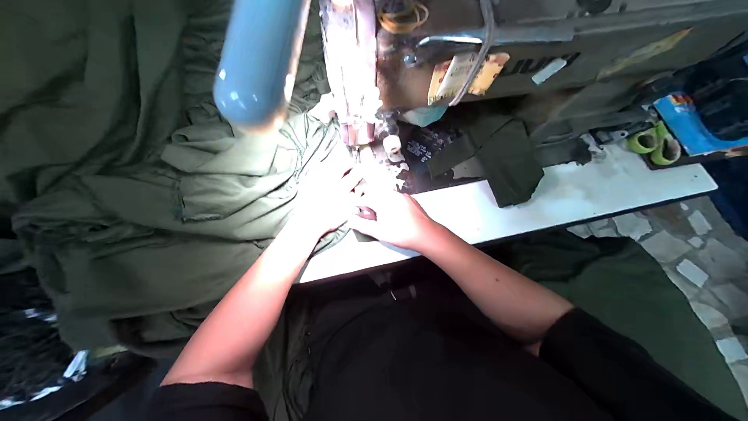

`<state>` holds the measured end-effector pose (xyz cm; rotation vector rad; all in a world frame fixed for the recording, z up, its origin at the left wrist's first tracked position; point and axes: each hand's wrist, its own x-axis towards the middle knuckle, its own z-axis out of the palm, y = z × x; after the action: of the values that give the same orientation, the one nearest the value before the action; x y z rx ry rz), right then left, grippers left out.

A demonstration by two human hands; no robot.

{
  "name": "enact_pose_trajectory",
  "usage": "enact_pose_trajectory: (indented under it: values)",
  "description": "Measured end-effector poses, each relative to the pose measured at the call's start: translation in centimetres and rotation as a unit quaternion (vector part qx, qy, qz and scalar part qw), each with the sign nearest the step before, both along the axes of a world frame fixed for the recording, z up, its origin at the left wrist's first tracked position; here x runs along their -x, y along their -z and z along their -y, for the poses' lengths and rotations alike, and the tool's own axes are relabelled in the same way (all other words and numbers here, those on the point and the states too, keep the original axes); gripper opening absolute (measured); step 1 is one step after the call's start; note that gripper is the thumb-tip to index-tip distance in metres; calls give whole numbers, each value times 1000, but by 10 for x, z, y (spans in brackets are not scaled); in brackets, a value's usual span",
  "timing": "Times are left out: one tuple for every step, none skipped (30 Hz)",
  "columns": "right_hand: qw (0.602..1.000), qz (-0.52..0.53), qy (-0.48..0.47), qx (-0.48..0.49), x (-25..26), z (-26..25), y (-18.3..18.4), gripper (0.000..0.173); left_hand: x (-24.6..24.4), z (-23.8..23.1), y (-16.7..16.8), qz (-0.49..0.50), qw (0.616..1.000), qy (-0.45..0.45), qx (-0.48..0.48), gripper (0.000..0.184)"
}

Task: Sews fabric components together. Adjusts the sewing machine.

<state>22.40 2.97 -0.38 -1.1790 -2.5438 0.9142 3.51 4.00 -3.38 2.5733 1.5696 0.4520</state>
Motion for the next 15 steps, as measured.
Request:
enact_pose_trajectory:
  values:
    - [1000, -14, 14, -3, 2, 4, 0, 27, 1, 1, 1, 7, 1000, 5, -2, 44]
    - [999, -31, 30, -13, 1, 5, 2, 24, 2, 6, 3, 26, 999, 12, -13, 44]
    - [997, -47, 47, -35, -5, 5, 5, 22, 4, 13, 3, 49, 998, 16, -24, 44]
    - [994, -57, 67, -63, -15, 3, 7, 23, 5, 22, 4, 71, 996, 24, -54, 43]
    - [992, -45, 88, -72, -28, -1, 5, 26, 8, 32, 6, 79, 994, 29, -73, 42]
    - [991, -9, 113, -71, -41, -4, 2, 28, 12, 42, 6, 74, 994, 32, -76, 43]
    - [987, 50, 139, -65, -52, -6, -4, 29, 15, 50, 5, 63, 996, 36, -60, 45]
    - [979, 110, 162, -59, -58, -7, -9, 31, 18, 56, 4, 46, 997, 43, -46, 43]
    - [974, 128, 177, -61, -61, -5, -14, 37, 20, 59, 4, 35, 997, 51, -46, 39]
    - [976, 93, 177, -83, -60, -1, -16, 38, 20, 60, 2, 31, 996, 62, -48, 34]
    - [982, 23, 155, -106, -55, 5, -15, 35, 18, 61, -3, 26, 996, 69, -46, 30]
    - [985, -67, 114, -113, -47, 9, -10, 32, 14, 63, -10, 19, 996, 72, -40, 28]
    - [983, -143, 65, -98, -35, 9, -4, 31, 8, 66, -20, 9, 997, 73, -26, 26]
    - [981, -180, 24, -63, -23, 7, -2, 30, 2, 68, -33, -4, 998, 70, 0, 23]
    - [985, -172, -6, -18, -13, 2, -3, 31, -1, 69, -48, -20, 997, 65, 39, 22]
